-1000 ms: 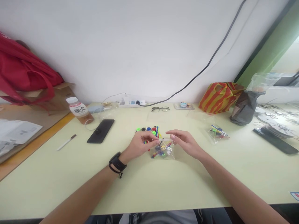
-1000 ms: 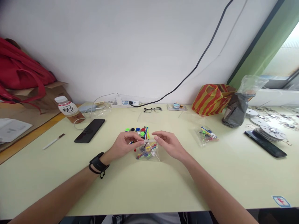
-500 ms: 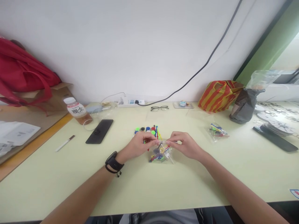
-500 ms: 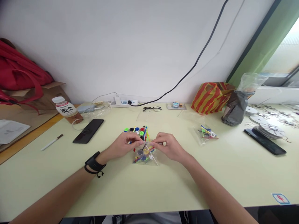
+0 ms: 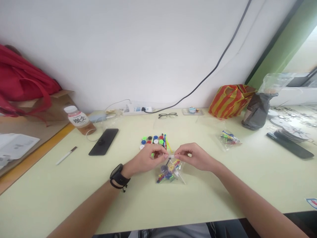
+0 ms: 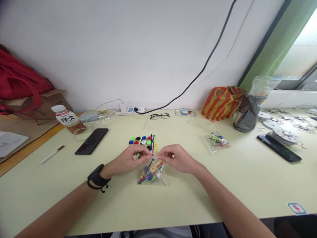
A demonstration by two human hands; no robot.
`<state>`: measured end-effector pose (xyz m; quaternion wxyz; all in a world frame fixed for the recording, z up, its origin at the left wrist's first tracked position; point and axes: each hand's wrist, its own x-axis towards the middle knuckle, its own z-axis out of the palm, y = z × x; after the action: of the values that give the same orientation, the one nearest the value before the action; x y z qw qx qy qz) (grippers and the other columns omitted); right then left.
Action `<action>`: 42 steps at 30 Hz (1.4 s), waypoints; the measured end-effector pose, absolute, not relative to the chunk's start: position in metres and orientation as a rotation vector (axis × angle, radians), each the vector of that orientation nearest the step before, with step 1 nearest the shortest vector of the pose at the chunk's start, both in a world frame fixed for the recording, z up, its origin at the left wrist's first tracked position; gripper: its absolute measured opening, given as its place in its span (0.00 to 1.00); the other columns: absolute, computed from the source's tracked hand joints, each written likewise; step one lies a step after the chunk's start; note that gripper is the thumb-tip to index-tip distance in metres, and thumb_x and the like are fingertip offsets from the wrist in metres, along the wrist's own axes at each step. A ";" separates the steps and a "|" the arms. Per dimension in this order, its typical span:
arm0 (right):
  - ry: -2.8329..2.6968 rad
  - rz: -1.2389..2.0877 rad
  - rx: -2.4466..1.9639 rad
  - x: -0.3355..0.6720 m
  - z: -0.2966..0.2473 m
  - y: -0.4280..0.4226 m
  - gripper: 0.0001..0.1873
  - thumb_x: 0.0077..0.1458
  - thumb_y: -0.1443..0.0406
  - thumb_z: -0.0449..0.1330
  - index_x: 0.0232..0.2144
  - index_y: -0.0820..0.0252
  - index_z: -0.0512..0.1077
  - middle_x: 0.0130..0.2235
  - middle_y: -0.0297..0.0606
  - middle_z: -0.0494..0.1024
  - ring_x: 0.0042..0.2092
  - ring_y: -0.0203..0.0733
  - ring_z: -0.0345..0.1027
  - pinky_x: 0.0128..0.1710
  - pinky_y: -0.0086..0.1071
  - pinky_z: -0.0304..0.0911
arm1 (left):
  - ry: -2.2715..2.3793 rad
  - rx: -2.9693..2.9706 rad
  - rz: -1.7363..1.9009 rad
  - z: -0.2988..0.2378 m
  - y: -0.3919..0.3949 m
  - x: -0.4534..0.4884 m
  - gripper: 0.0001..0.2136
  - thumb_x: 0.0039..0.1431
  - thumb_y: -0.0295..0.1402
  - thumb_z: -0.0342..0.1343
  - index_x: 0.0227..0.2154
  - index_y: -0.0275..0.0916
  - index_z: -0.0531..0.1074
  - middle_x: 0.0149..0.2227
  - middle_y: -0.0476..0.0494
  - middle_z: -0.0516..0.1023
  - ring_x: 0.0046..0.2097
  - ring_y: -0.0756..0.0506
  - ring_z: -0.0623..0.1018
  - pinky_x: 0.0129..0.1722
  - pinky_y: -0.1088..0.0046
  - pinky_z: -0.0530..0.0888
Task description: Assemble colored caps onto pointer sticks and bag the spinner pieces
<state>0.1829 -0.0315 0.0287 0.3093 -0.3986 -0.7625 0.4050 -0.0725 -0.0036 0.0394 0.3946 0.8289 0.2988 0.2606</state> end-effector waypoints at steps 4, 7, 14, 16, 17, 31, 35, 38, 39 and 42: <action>-2.017 1.094 -1.021 0.178 0.029 -0.036 0.16 0.64 0.53 0.61 0.36 0.58 0.81 0.29 0.37 0.77 0.29 0.37 0.63 0.29 0.31 0.59 | 0.750 2.069 0.690 0.036 -0.006 -0.070 0.11 0.66 0.41 0.62 0.34 0.37 0.80 0.34 0.43 0.79 0.35 0.46 0.74 0.34 0.72 0.69; -2.018 1.110 -1.021 0.177 0.029 -0.037 0.15 0.64 0.53 0.62 0.36 0.58 0.81 0.28 0.36 0.76 0.29 0.36 0.62 0.28 0.30 0.58 | 0.754 2.005 0.645 0.034 -0.005 -0.070 0.12 0.67 0.41 0.61 0.33 0.37 0.80 0.31 0.44 0.79 0.34 0.47 0.74 0.34 0.72 0.69; -2.020 1.181 -1.064 0.190 0.035 -0.029 0.18 0.62 0.51 0.64 0.34 0.59 0.82 0.24 0.34 0.72 0.26 0.34 0.57 0.24 0.29 0.53 | 0.807 1.942 0.673 0.033 0.003 -0.073 0.15 0.61 0.45 0.67 0.30 0.36 0.81 0.28 0.43 0.80 0.31 0.47 0.74 0.29 0.73 0.69; -2.017 1.207 -1.080 0.200 0.039 -0.027 0.19 0.61 0.50 0.65 0.33 0.60 0.82 0.23 0.33 0.70 0.25 0.33 0.55 0.23 0.29 0.52 | 0.809 1.916 0.665 0.034 0.008 -0.078 0.15 0.60 0.45 0.67 0.30 0.36 0.81 0.28 0.43 0.80 0.29 0.47 0.74 0.28 0.73 0.69; -2.009 1.216 -1.092 0.207 0.041 -0.025 0.19 0.60 0.49 0.65 0.32 0.60 0.82 0.22 0.32 0.69 0.25 0.33 0.54 0.23 0.29 0.51 | 0.816 1.900 0.673 0.034 0.010 -0.081 0.15 0.60 0.45 0.67 0.30 0.36 0.81 0.28 0.43 0.80 0.29 0.48 0.74 0.28 0.73 0.69; -2.025 -0.285 -1.546 0.255 0.002 0.013 0.18 0.66 0.64 0.53 0.25 0.57 0.76 0.28 0.40 0.78 0.30 0.42 0.69 0.31 0.36 0.53 | 0.992 1.838 1.026 0.021 0.017 -0.081 0.18 0.68 0.47 0.58 0.31 0.36 0.76 0.25 0.50 0.71 0.26 0.51 0.67 0.25 0.76 0.63; -2.156 -0.274 -1.756 0.243 -0.014 0.023 0.16 0.64 0.66 0.53 0.26 0.57 0.75 0.32 0.40 0.82 0.33 0.43 0.72 0.30 0.36 0.50 | 1.011 1.833 1.040 0.017 0.018 -0.083 0.19 0.70 0.47 0.55 0.30 0.36 0.74 0.24 0.50 0.70 0.26 0.51 0.66 0.26 0.76 0.63; -2.059 -0.235 -1.796 0.249 -0.013 0.024 0.15 0.64 0.56 0.57 0.31 0.56 0.78 0.33 0.40 0.83 0.33 0.45 0.73 0.30 0.35 0.52 | 1.019 1.842 1.046 0.015 0.020 -0.084 0.20 0.71 0.47 0.55 0.29 0.36 0.73 0.24 0.50 0.69 0.26 0.51 0.65 0.26 0.75 0.61; -2.017 -0.216 -1.803 0.253 -0.012 0.024 0.17 0.64 0.52 0.58 0.33 0.55 0.79 0.33 0.40 0.82 0.33 0.45 0.73 0.30 0.35 0.53 | 1.021 1.846 1.043 0.015 0.020 -0.084 0.20 0.71 0.47 0.55 0.29 0.36 0.74 0.24 0.50 0.68 0.26 0.51 0.65 0.26 0.75 0.61; -1.905 -0.224 -1.788 0.266 -0.010 0.024 0.21 0.63 0.47 0.58 0.34 0.55 0.81 0.33 0.41 0.81 0.35 0.47 0.72 0.32 0.36 0.57 | 1.024 1.851 1.037 0.015 0.019 -0.083 0.20 0.71 0.47 0.54 0.30 0.36 0.74 0.24 0.51 0.68 0.26 0.51 0.64 0.26 0.74 0.60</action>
<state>0.2662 0.0243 -0.0097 0.2569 -0.6589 -0.7021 -0.0827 -0.0831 0.0185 0.0150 0.3830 0.7259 0.4014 0.4066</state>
